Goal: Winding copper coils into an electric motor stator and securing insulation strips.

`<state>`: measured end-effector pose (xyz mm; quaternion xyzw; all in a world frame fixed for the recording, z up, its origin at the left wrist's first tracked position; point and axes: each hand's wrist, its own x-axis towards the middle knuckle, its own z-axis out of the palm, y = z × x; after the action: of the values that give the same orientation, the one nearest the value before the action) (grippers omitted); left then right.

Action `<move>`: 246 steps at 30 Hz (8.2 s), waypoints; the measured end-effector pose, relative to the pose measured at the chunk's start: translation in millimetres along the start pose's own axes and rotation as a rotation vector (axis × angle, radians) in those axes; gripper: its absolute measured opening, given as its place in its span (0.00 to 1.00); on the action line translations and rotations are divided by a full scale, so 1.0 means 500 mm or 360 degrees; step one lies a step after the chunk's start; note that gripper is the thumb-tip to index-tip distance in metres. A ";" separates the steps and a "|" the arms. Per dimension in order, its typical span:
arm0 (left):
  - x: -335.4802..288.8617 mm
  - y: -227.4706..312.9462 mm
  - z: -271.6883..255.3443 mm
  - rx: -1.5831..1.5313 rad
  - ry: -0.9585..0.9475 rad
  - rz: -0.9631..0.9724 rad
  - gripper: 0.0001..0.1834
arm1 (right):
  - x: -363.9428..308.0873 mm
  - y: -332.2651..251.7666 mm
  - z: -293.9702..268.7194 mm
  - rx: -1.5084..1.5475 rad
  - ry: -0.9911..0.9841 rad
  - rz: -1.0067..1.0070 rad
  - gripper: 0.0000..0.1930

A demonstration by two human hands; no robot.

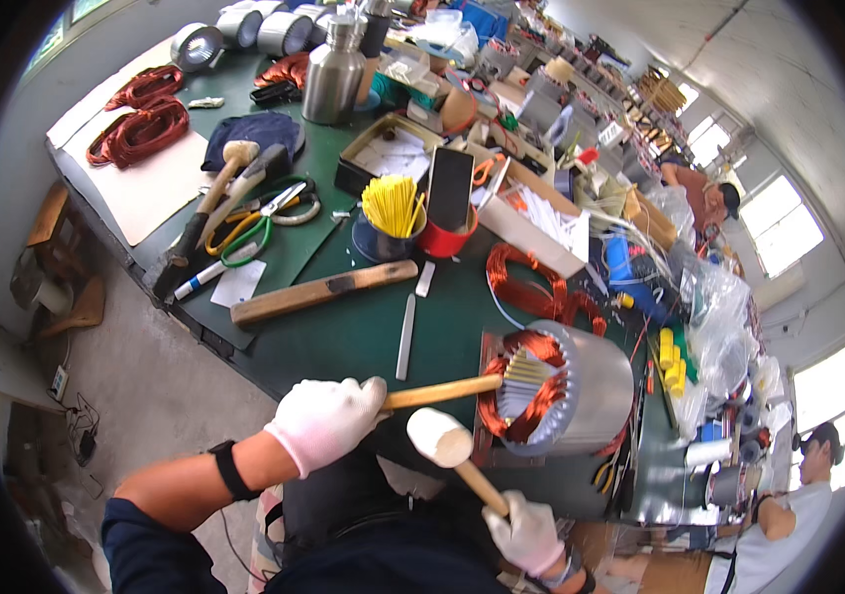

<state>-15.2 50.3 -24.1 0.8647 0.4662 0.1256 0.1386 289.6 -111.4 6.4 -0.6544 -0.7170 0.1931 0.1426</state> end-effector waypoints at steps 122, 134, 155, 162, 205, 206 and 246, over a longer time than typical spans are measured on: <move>0.055 0.235 0.183 0.0222 0.0328 0.0488 0.35 | 0.010 0.395 -0.183 -0.0112 0.0954 0.0195 0.15; 0.011 0.083 0.145 -0.0310 0.0695 0.0138 0.28 | 0.064 0.453 -0.158 -0.0434 0.0491 0.0264 0.09; 0.264 0.239 -0.077 -0.2031 0.0015 -0.0345 0.21 | 0.022 0.412 -0.138 -0.0584 0.0626 0.0468 0.08; 0.186 0.085 0.096 0.0371 0.1471 0.0613 0.29 | 0.005 0.397 -0.125 -0.0543 0.0896 0.0478 0.08; 0.208 0.111 0.037 -0.0509 0.0977 -0.0052 0.32 | -0.050 0.208 -0.094 0.0650 0.1175 -0.0584 0.17; 0.209 0.117 0.046 -0.0291 0.1071 0.0085 0.35 | -0.062 0.218 -0.110 0.0616 0.1157 -0.0562 0.17; 0.048 0.231 0.051 -0.0037 0.0141 0.0563 0.24 | -0.111 0.314 -0.086 -0.0148 0.0684 0.0191 0.10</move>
<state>95.7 6.6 -4.3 0.9252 0.3109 0.1914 0.1037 453.5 -151.8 -25.5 -0.7279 -0.6380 0.0240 0.2500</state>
